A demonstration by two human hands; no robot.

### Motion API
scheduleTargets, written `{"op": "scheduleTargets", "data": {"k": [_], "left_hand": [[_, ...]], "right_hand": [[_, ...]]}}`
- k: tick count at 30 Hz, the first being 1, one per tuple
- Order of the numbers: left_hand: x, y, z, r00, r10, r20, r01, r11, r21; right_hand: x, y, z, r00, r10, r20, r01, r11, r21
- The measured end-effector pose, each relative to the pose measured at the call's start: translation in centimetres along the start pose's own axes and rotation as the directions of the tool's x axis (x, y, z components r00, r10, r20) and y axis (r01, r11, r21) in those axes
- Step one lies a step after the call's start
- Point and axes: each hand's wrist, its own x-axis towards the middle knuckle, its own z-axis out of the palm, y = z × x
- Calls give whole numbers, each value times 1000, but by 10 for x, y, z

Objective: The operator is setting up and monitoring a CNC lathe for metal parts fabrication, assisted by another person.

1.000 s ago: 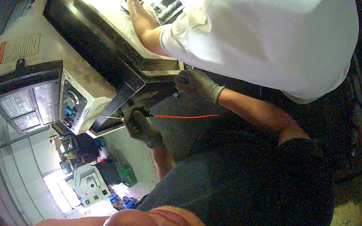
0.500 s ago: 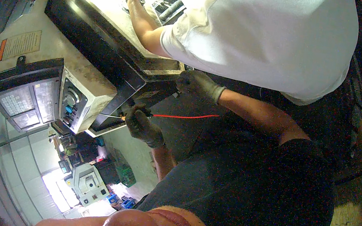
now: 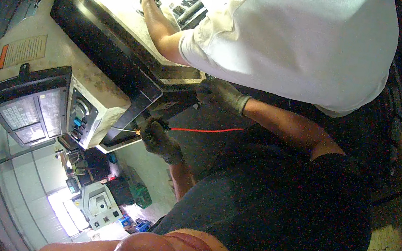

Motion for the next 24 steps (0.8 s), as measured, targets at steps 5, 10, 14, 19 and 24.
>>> {"op": "scheduleTargets", "data": {"k": [5,10,14,19,24], "left_hand": [[4,3,3,999,47,21,-47,999,10],[3,-2,1,999,34,29,-34,999,16],[3,-4,2,999,29,22,-29,1000,-13],[3,1,8,1000,20,19,-20,1000,9],[-3,-1,1,1000,-10,-6,10,999,38]], "right_hand": [[-2,2,4,998,25,-63,-17,993,115],[1,8,5,999,0,-41,1,1000,10],[2,10,6,999,31,-20,-30,999,37],[5,47,21,998,-29,-55,28,999,-15],[3,12,7,1000,18,20,-18,1000,1]]}}
